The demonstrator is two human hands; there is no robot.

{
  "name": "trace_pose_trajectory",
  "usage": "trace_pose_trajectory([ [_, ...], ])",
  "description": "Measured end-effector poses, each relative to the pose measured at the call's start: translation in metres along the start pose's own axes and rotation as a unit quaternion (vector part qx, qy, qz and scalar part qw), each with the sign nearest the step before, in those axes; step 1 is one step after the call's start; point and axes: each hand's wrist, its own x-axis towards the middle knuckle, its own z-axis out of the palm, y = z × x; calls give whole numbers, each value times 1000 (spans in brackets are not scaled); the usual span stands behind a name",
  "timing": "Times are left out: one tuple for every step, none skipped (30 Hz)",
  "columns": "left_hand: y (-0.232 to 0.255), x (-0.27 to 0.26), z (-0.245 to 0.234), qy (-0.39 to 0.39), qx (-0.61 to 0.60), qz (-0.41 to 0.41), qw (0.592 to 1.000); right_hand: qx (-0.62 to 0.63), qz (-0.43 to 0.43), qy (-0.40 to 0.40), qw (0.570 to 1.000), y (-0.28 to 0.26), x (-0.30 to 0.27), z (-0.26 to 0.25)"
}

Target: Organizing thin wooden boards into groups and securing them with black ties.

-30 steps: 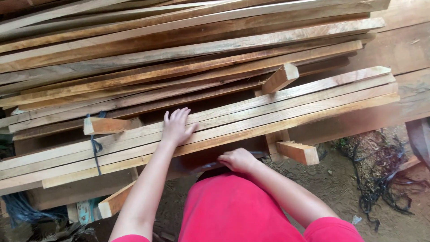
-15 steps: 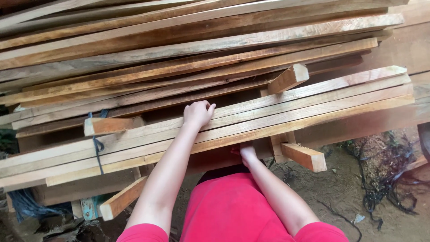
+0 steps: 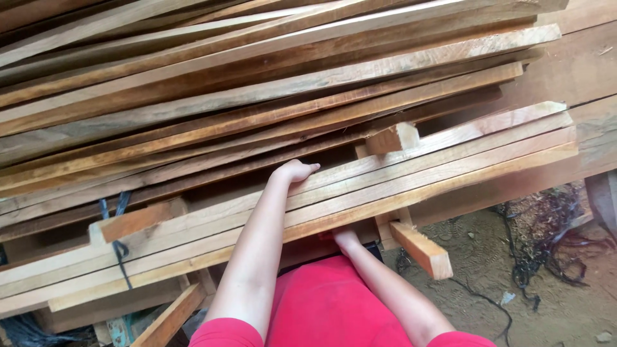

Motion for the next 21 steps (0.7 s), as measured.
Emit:
trace_pose_trajectory([
  [-1,15,4,-3,0,0,1000,-32,-15,-1,999,6,5,-5],
  [-3,30,8,-6,-9,22,1000,-64,-30,-3,998,13,8,-8],
  [-6,44,13,-8,-18,45,999,-95,-46,-5,994,19,11,-11],
  [-6,45,15,-11,-19,42,999,-127,-61,-9,990,30,16,-10],
  [-7,45,17,-6,-33,67,997,-158,-76,-14,984,42,20,-9],
  [-9,45,17,2,-46,92,995,-188,-95,-19,977,51,25,-6],
  [-12,46,20,3,-48,89,995,-218,-114,-24,969,62,31,-2],
  [-14,47,22,29,-50,102,993,-247,-133,-26,959,73,38,1],
  [-16,47,25,55,-51,115,990,-275,-153,-29,949,83,45,5],
  [-11,34,23,56,-52,116,990,-305,-173,-30,936,90,46,3],
  [-7,19,22,102,-43,128,986,-335,-192,-31,922,96,47,1],
  [-1,5,19,151,-33,141,978,-363,-213,-29,907,99,52,-1],
  [-3,7,23,155,-32,143,977,-390,-233,-27,890,109,63,4],
  [-7,8,28,195,-17,165,967,-416,-252,-27,873,122,69,10],
  [-12,9,35,236,-2,187,954,-442,-271,-26,855,134,76,16],
  [-14,-4,41,239,-2,188,953,-468,-290,-26,834,190,74,25],
  [-17,-16,47,300,-3,236,924,-493,-308,-25,813,228,92,32],
  [-17,-28,52,358,-3,285,889,-518,-325,-22,790,245,137,53],
  [-22,-25,60,361,-3,287,887,-519,-327,-19,789,187,69,33],
  [-27,-22,69,413,-9,324,851,-359,-131,-50,923,118,26,15],
  [-32,-18,78,463,-14,358,811,-167,75,-76,980,31,2,-10],
])
